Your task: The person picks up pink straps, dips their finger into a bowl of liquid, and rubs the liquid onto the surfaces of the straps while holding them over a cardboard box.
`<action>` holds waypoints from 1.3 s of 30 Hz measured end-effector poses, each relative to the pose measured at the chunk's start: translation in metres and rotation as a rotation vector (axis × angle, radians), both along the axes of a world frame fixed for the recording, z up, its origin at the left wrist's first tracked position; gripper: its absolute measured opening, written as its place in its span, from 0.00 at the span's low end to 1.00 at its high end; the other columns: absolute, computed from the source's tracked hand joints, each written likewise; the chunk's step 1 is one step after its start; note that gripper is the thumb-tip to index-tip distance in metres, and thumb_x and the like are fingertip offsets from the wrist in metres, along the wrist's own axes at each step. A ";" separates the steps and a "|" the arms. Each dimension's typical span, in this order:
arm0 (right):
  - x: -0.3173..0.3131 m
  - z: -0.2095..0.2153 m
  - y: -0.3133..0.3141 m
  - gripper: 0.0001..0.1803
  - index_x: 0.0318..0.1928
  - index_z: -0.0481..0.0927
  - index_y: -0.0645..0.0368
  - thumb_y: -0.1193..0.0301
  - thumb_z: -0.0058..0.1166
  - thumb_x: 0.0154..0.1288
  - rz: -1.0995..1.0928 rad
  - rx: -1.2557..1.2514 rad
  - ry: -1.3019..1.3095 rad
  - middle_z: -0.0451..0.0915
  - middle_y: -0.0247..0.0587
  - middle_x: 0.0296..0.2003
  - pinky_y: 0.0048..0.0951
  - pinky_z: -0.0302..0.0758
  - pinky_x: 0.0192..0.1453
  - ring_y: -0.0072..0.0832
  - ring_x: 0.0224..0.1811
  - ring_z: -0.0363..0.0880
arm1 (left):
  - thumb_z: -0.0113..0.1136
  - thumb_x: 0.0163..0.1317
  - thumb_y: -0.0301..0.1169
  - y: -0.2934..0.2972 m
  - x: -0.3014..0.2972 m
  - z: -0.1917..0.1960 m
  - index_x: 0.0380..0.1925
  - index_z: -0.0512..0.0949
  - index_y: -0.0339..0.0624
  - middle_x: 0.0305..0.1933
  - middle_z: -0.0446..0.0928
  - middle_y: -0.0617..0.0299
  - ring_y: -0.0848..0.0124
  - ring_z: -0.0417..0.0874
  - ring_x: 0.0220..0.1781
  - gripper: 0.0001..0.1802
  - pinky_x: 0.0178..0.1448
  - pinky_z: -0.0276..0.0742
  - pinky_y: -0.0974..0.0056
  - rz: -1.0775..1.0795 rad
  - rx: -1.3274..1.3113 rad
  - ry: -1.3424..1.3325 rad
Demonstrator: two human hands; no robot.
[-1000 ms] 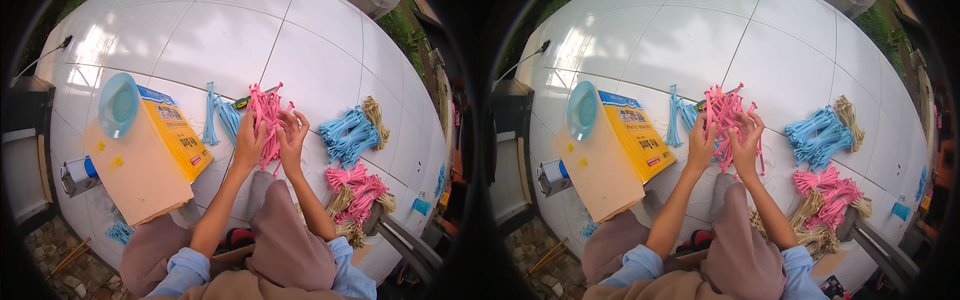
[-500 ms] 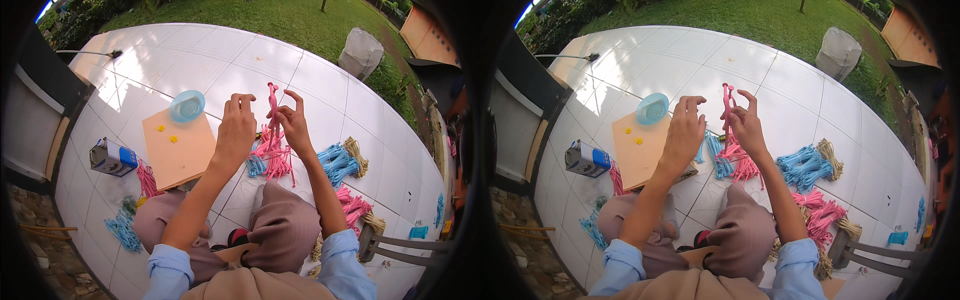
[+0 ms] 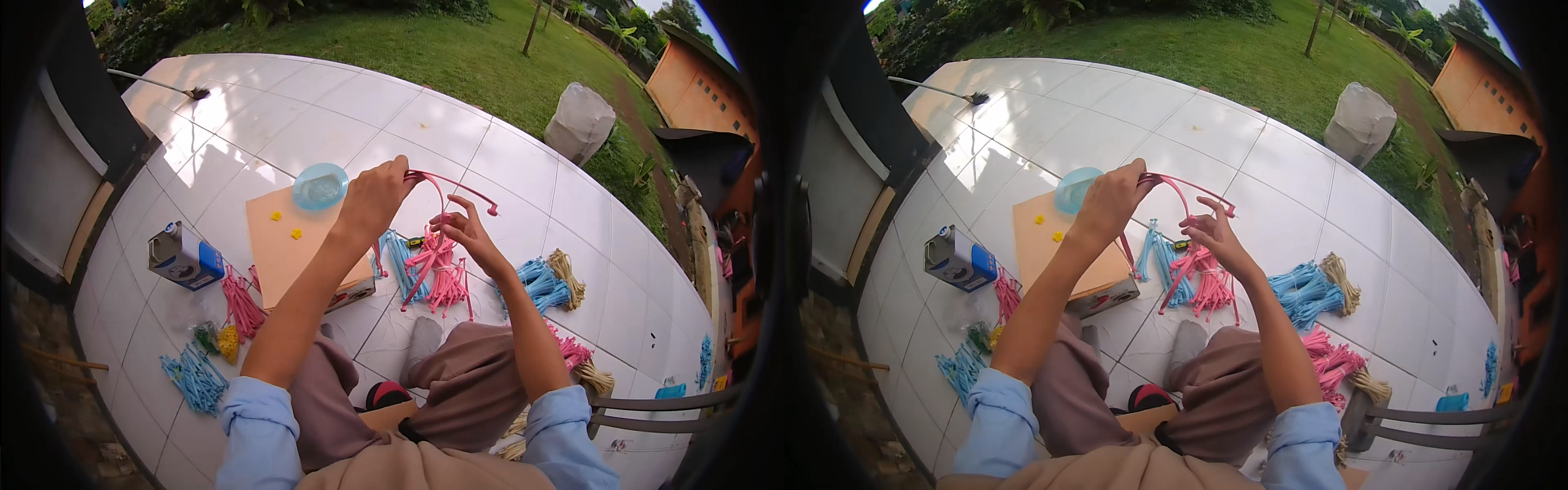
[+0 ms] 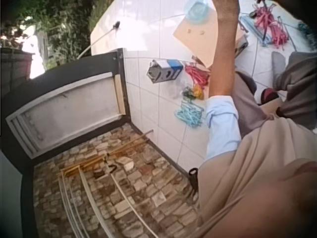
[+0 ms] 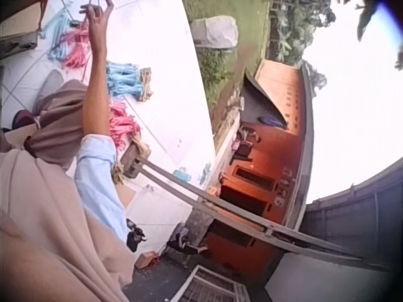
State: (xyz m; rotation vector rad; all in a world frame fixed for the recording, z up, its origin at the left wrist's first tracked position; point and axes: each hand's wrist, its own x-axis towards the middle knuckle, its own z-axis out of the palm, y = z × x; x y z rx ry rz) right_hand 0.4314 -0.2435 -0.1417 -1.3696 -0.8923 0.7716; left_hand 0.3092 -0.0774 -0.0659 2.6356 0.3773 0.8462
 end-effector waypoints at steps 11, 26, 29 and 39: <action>-0.001 -0.015 0.028 0.37 0.60 0.53 0.57 0.76 0.58 0.50 -0.003 0.079 -0.184 0.57 0.45 0.58 0.40 0.54 0.69 0.37 0.63 0.57 | 0.53 0.62 0.38 -0.004 -0.004 0.013 0.35 0.67 0.37 0.18 0.72 0.50 0.55 0.75 0.22 0.15 0.29 0.68 0.57 0.037 -0.282 0.059; 0.031 -0.012 0.008 0.39 0.67 0.27 0.57 0.75 0.40 0.68 -0.357 0.131 0.057 0.79 0.50 0.36 0.22 0.74 0.29 0.26 0.21 0.77 | 0.49 0.63 0.46 -0.013 0.002 0.005 0.33 0.71 0.35 0.18 0.70 0.57 0.67 0.70 0.22 0.21 0.31 0.66 0.64 -0.045 -0.499 0.288; 0.039 -0.022 0.002 0.41 0.67 0.26 0.59 0.75 0.42 0.67 -0.518 0.039 0.155 0.79 0.51 0.37 0.21 0.75 0.30 0.26 0.18 0.76 | 0.50 0.63 0.45 -0.011 -0.005 0.014 0.33 0.72 0.36 0.19 0.69 0.62 0.74 0.66 0.22 0.20 0.29 0.64 0.68 -0.120 -0.633 0.254; 0.023 0.008 -0.001 0.46 0.68 0.37 0.64 0.74 0.54 0.57 -0.144 0.077 0.192 0.54 0.55 0.66 0.33 0.51 0.71 0.41 0.69 0.52 | 0.46 0.66 0.35 -0.006 -0.008 0.015 0.52 0.71 0.38 0.30 0.73 0.67 0.81 0.67 0.24 0.18 0.33 0.69 0.75 -0.382 -1.429 0.102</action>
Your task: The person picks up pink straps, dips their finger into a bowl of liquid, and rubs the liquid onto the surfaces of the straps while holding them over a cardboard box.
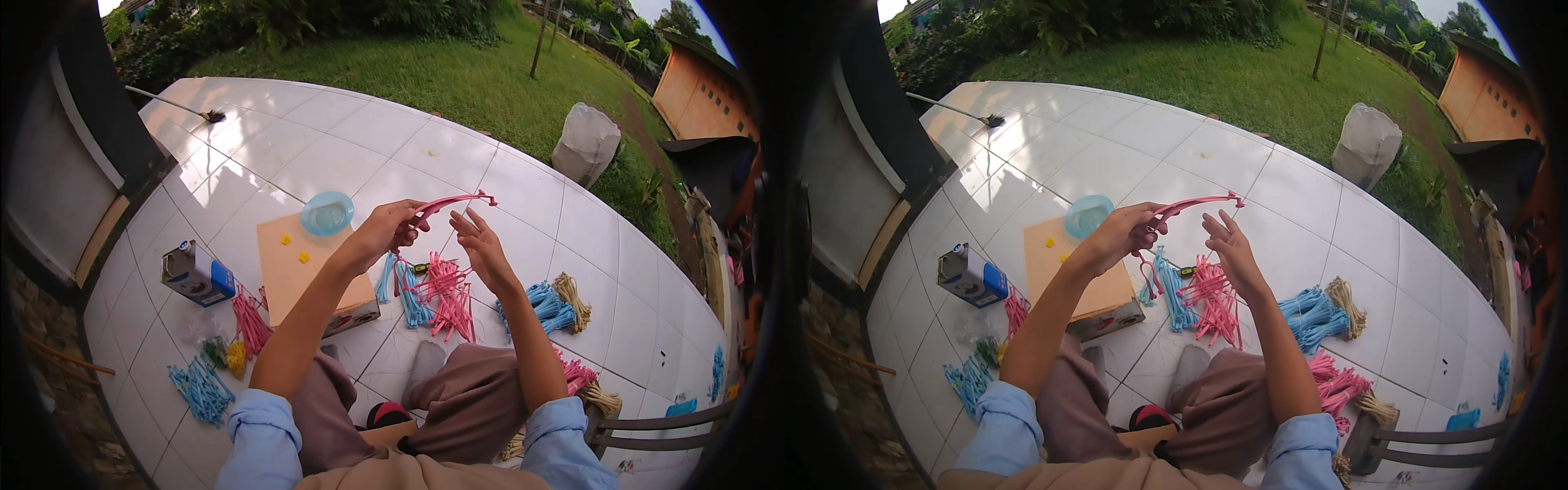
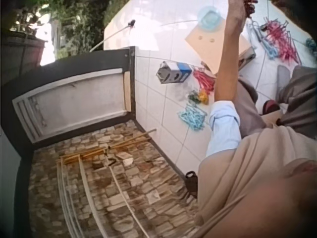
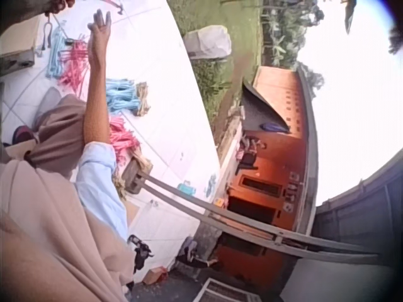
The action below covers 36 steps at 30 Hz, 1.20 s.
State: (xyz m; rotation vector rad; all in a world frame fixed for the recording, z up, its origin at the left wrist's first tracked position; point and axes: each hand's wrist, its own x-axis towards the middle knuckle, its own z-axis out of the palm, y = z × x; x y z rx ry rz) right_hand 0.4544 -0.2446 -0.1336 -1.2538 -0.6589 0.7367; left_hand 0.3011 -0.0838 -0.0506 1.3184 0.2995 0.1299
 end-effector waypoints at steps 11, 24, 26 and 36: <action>-0.051 0.084 0.014 0.30 0.64 0.51 0.71 0.74 0.46 0.65 -0.094 0.358 0.086 0.75 0.54 0.47 0.37 0.65 0.64 0.42 0.54 0.73 | 0.69 0.48 0.33 -0.028 -0.020 -0.012 0.26 0.75 0.40 0.26 0.78 0.64 0.77 0.78 0.31 0.12 0.39 0.73 0.69 0.104 0.562 -0.015; -0.096 0.109 0.028 0.23 0.61 0.58 0.72 0.69 0.32 0.71 0.029 0.486 0.087 0.76 0.55 0.46 0.37 0.65 0.62 0.43 0.53 0.74 | 0.40 0.69 0.39 -0.065 -0.052 -0.020 0.31 0.65 0.36 0.30 0.73 0.48 0.47 0.77 0.29 0.16 0.29 0.72 0.48 0.282 1.082 -0.063; -0.099 0.109 0.029 0.22 0.59 0.59 0.73 0.69 0.31 0.71 -0.052 0.466 0.043 0.76 0.55 0.46 0.35 0.67 0.61 0.42 0.53 0.75 | 0.41 0.68 0.39 -0.071 -0.053 -0.022 0.34 0.64 0.36 0.31 0.73 0.47 0.46 0.77 0.28 0.15 0.29 0.74 0.49 0.309 1.195 -0.048; -0.170 0.085 0.035 0.18 0.57 0.65 0.59 0.65 0.29 0.74 -0.128 0.214 -0.181 0.75 0.47 0.45 0.20 0.73 0.42 0.23 0.41 0.77 | 0.37 0.68 0.36 -0.073 -0.071 -0.014 0.32 0.69 0.40 0.31 0.72 0.48 0.49 0.78 0.28 0.14 0.29 0.72 0.51 0.679 1.016 -0.314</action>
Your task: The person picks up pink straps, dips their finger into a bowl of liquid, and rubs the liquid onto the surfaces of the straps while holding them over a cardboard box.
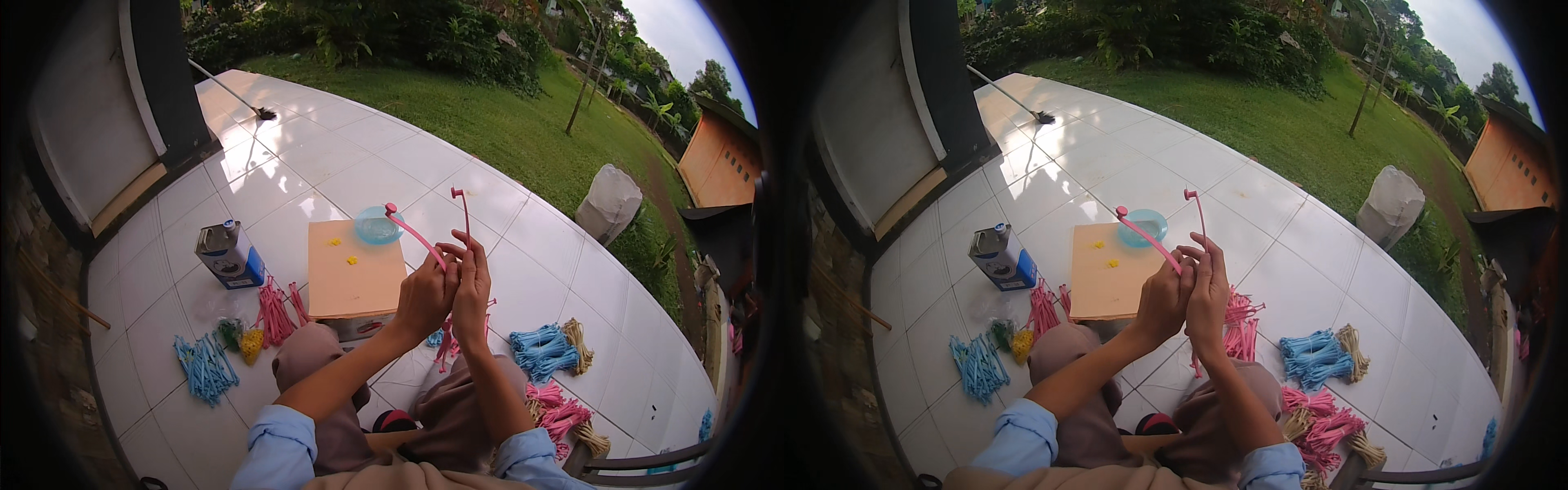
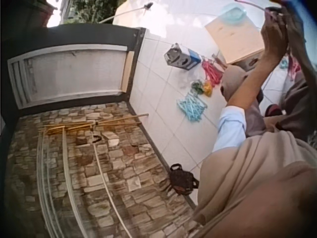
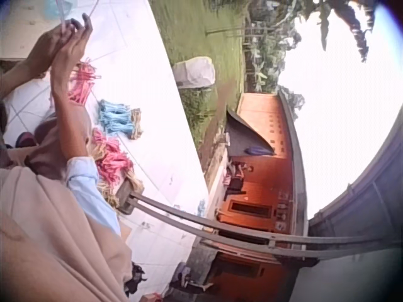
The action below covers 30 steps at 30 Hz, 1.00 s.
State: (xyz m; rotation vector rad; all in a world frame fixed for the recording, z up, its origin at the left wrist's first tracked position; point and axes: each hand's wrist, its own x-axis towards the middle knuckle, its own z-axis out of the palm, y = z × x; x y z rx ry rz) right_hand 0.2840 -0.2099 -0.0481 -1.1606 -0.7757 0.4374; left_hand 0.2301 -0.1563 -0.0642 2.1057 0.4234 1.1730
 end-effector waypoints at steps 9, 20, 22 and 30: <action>-0.008 -0.001 0.001 0.13 0.40 0.63 0.61 0.62 0.32 0.73 -0.146 -0.105 -0.180 0.64 0.29 0.18 0.21 0.56 0.20 0.15 0.17 0.58 | 0.30 0.72 0.42 0.067 -0.046 0.031 0.33 0.73 0.37 0.28 0.67 0.65 0.80 0.62 0.25 0.24 0.32 0.62 0.72 -0.304 -0.382 -0.147; 0.072 -0.012 0.040 0.27 0.65 0.51 0.63 0.77 0.33 0.64 0.102 -0.202 -0.131 0.64 0.32 0.22 0.21 0.69 0.21 0.18 0.17 0.66 | 0.62 0.56 0.28 0.135 -0.065 -0.012 0.36 0.81 0.37 0.36 0.79 0.61 0.74 0.80 0.37 0.09 0.45 0.76 0.70 -0.251 -0.547 0.109; 0.087 -0.042 0.059 0.31 0.67 0.46 0.62 0.76 0.35 0.63 0.217 -0.306 -0.102 0.64 0.32 0.24 0.20 0.68 0.22 0.18 0.19 0.67 | 0.62 0.55 0.28 0.154 -0.058 -0.047 0.36 0.82 0.39 0.36 0.79 0.62 0.74 0.81 0.37 0.09 0.46 0.76 0.70 -0.168 -0.372 0.279; 0.131 -0.162 0.117 0.50 0.70 0.28 0.47 0.79 0.45 0.54 0.463 -0.458 0.163 0.67 0.38 0.28 0.24 0.72 0.21 0.22 0.22 0.73 | 0.63 0.50 0.25 0.186 -0.042 -0.156 0.35 0.84 0.50 0.29 0.73 0.62 0.71 0.72 0.29 0.11 0.39 0.71 0.66 -0.068 -0.452 0.462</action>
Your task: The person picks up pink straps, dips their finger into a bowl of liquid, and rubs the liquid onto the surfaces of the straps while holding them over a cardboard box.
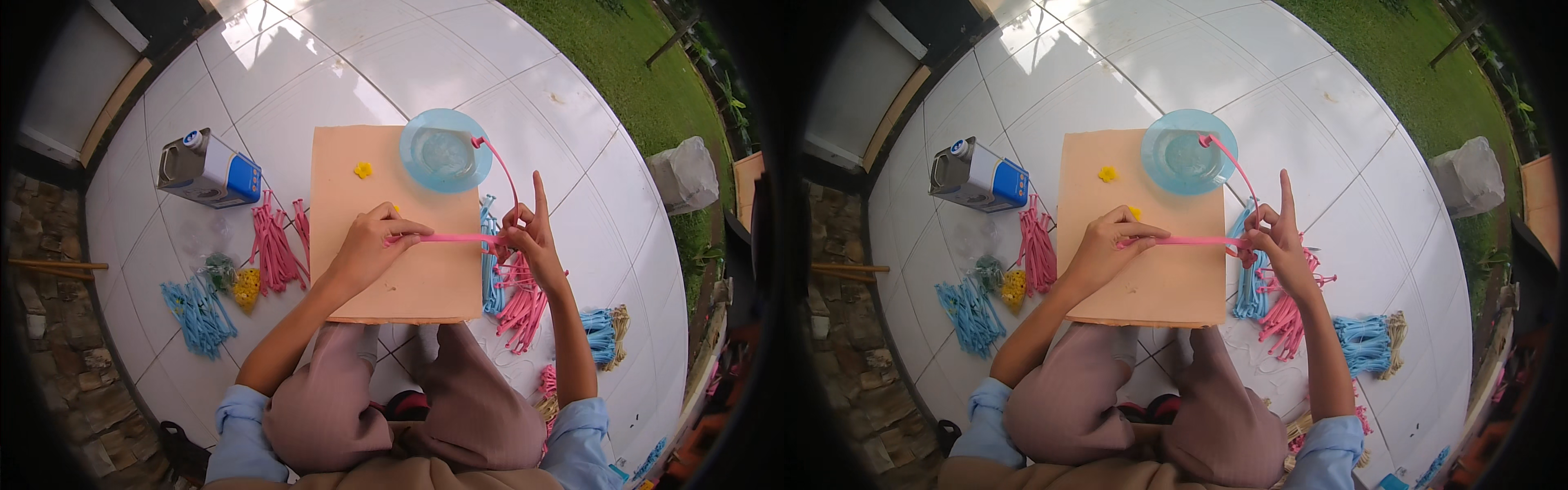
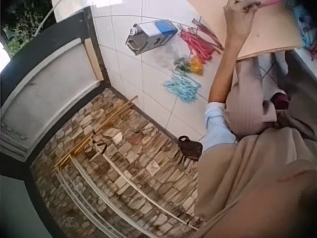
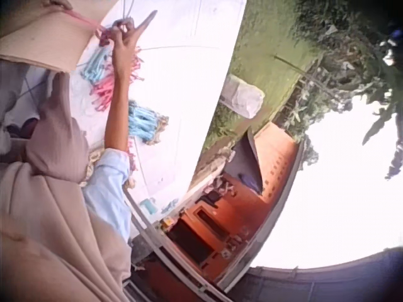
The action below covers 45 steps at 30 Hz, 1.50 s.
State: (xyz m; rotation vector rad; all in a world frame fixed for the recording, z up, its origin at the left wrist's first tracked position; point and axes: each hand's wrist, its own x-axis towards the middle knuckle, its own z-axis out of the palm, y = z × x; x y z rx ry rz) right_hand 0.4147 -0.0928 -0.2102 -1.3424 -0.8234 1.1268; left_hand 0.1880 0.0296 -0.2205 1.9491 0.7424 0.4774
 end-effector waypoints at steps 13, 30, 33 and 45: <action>0.000 -0.015 -0.005 0.51 0.69 0.28 0.47 0.80 0.46 0.52 0.043 -0.037 -0.065 0.70 0.36 0.24 0.20 0.70 0.22 0.21 0.22 0.71 | 0.68 0.44 0.31 0.040 -0.007 -0.002 0.36 0.78 0.44 0.30 0.73 0.67 0.68 0.74 0.40 0.16 0.49 0.65 0.63 0.060 0.446 0.096; -0.024 -0.019 0.020 0.48 0.69 0.32 0.52 0.80 0.44 0.52 -0.129 0.029 -0.051 0.68 0.33 0.24 0.16 0.62 0.19 0.16 0.19 0.65 | 0.69 0.43 0.32 0.064 -0.035 -0.012 0.36 0.76 0.46 0.38 0.72 0.63 0.65 0.71 0.40 0.18 0.48 0.63 0.61 0.288 0.628 0.234; -0.029 -0.023 0.021 0.46 0.69 0.34 0.52 0.81 0.43 0.53 -0.193 0.041 -0.054 0.66 0.31 0.24 0.15 0.58 0.20 0.14 0.19 0.62 | 0.67 0.47 0.32 0.055 -0.036 -0.025 0.51 0.70 0.45 0.50 0.68 0.58 0.61 0.69 0.50 0.28 0.57 0.62 0.60 0.558 0.686 0.251; -0.046 -0.025 0.009 0.38 0.68 0.37 0.52 0.75 0.40 0.63 -0.309 0.114 -0.110 0.62 0.27 0.20 0.14 0.52 0.22 0.12 0.19 0.55 | 0.57 0.58 0.30 0.030 -0.044 -0.021 0.59 0.61 0.37 0.61 0.61 0.50 0.58 0.60 0.65 0.29 0.67 0.55 0.58 0.667 0.480 -0.056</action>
